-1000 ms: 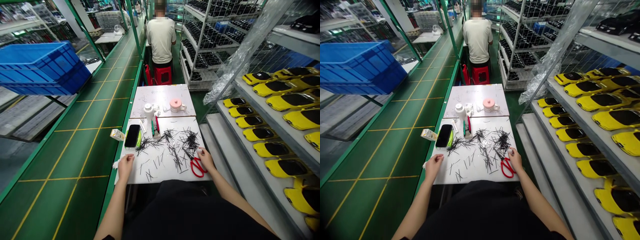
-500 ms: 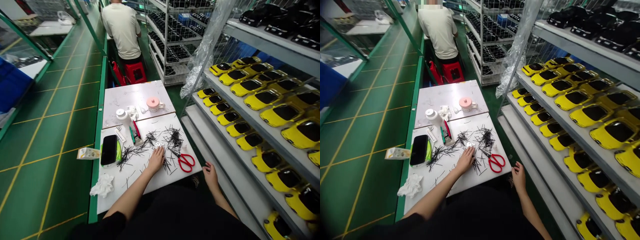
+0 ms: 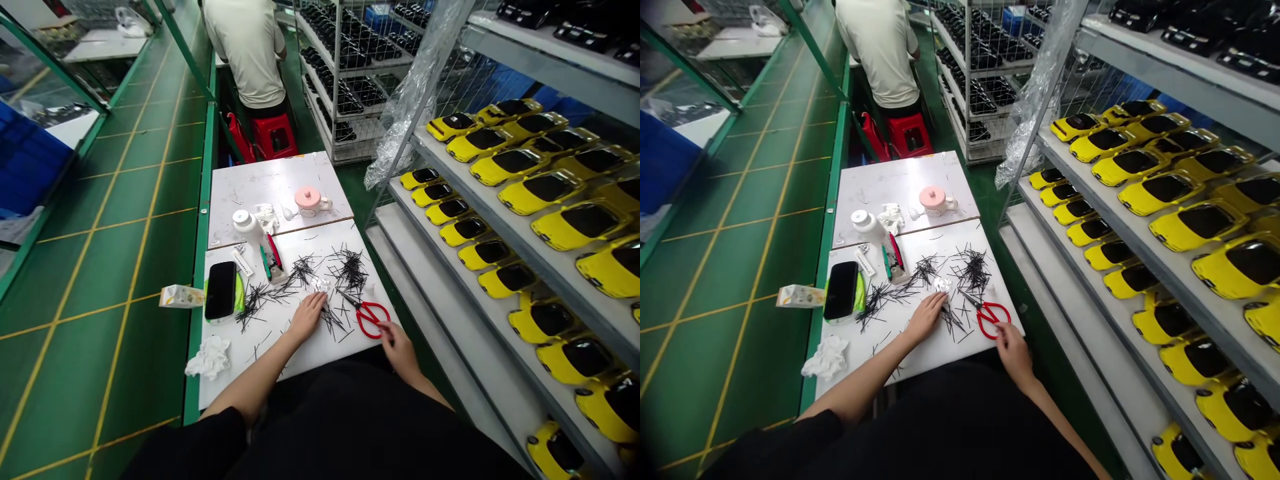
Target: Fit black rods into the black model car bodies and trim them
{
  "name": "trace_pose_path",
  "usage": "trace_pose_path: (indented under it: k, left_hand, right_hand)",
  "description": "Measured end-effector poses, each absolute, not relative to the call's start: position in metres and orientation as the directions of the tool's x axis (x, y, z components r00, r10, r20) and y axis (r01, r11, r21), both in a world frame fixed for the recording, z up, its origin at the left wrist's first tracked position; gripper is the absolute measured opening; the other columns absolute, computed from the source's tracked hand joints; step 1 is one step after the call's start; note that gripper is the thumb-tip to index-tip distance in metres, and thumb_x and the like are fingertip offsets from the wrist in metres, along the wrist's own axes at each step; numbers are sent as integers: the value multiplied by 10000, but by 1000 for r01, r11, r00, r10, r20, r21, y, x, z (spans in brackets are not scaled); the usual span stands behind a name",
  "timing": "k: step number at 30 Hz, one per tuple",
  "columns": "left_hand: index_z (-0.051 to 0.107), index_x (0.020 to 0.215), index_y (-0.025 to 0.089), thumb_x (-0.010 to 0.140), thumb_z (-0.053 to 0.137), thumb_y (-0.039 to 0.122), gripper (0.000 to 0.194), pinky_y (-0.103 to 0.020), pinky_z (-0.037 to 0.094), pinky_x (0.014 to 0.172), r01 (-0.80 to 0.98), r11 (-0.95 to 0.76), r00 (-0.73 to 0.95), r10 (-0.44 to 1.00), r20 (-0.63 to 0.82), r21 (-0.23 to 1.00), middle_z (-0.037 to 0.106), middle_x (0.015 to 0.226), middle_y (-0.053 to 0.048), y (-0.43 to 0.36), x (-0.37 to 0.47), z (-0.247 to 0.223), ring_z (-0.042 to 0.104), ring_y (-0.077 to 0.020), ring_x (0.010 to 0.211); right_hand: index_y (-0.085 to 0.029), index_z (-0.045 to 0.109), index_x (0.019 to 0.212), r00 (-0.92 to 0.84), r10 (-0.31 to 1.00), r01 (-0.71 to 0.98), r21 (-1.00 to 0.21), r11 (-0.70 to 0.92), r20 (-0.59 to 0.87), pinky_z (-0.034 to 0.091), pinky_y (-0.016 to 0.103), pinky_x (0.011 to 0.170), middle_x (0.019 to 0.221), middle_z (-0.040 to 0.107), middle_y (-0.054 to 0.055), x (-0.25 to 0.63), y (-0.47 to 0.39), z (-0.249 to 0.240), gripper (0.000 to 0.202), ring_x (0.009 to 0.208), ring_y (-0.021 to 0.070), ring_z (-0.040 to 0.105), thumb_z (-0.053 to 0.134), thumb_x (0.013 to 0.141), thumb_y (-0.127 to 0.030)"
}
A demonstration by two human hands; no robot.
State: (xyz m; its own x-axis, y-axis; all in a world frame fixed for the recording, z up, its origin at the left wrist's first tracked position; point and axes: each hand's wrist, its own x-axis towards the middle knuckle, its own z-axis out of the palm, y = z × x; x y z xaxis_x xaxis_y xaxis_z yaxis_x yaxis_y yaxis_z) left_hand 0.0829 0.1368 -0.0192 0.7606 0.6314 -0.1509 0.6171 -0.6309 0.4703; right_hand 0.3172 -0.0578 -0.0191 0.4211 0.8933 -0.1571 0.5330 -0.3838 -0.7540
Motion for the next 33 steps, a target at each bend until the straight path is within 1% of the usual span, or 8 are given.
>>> trace_pose_path:
  k: [3,6,11,16,20,24,29,33]
  left_hand:
    - [515,1382,193,961,595,274,436,-561,432,1100,569,-657,801,579,-153,495,488,1480,-124,144,83,-19,494,-298,1344]
    - [534,1360,188,962,596,279,413,-548,456,1081,561,-657,810,562,-167,504,509,1457,-125,145,76,-19,522,-290,1314]
    - [558,1322,180,962,596,286,377,-525,490,1043,583,-648,794,581,-177,491,559,1386,-120,143,56,-20,560,-276,1259]
    - [577,1290,173,965,591,291,346,-512,503,1022,576,-658,797,583,-156,486,601,1315,-113,151,53,-22,589,-263,1209]
    - [550,1334,180,957,601,258,388,-551,457,1076,461,-718,870,482,-107,521,535,1421,-119,161,65,-33,526,-289,1303]
    - [570,1309,176,956,605,250,362,-517,503,1036,367,-752,917,390,-79,548,561,1392,-116,168,64,-45,571,-270,1251]
    - [594,1257,165,957,605,262,316,-472,548,970,344,-763,923,380,-50,547,612,1302,-107,171,43,-51,619,-244,1160]
    - [623,1182,155,962,598,272,251,-434,566,921,371,-752,906,422,-36,545,654,1187,-87,170,30,-51,646,-217,1075]
  right_hand:
    - [-177,634,1171,99,975,645,-734,-214,-198,553,423,892,1175,651,74,277,-9,-12,261,1020,205,644,609,970,-340]
    - [-172,602,1238,-33,958,732,-660,-169,-283,548,451,909,1239,622,90,244,30,-13,326,1083,233,627,630,956,-334]
    - [-160,599,1231,-24,890,841,-491,-228,-456,566,429,864,1220,624,90,235,52,-16,319,1031,221,643,619,964,-333]
    - [-152,617,1186,-49,834,887,-408,-216,-549,576,399,822,1143,653,75,260,43,-5,292,959,198,660,621,964,-341]
    - [-156,616,1185,-66,855,899,-402,-173,-515,572,399,830,1158,646,76,275,58,9,286,963,196,655,611,969,-343]
    - [-183,581,1268,-60,896,911,-392,-131,-441,564,416,860,1247,610,91,276,94,13,329,1014,209,640,592,980,-341]
    - [-179,599,1240,-98,895,932,-355,-71,-435,561,423,872,1244,613,90,268,120,4,309,1038,216,635,605,972,-334]
    - [-172,615,1201,-94,882,953,-298,-55,-463,564,414,861,1222,623,86,269,119,0,282,1029,212,637,607,971,-335]
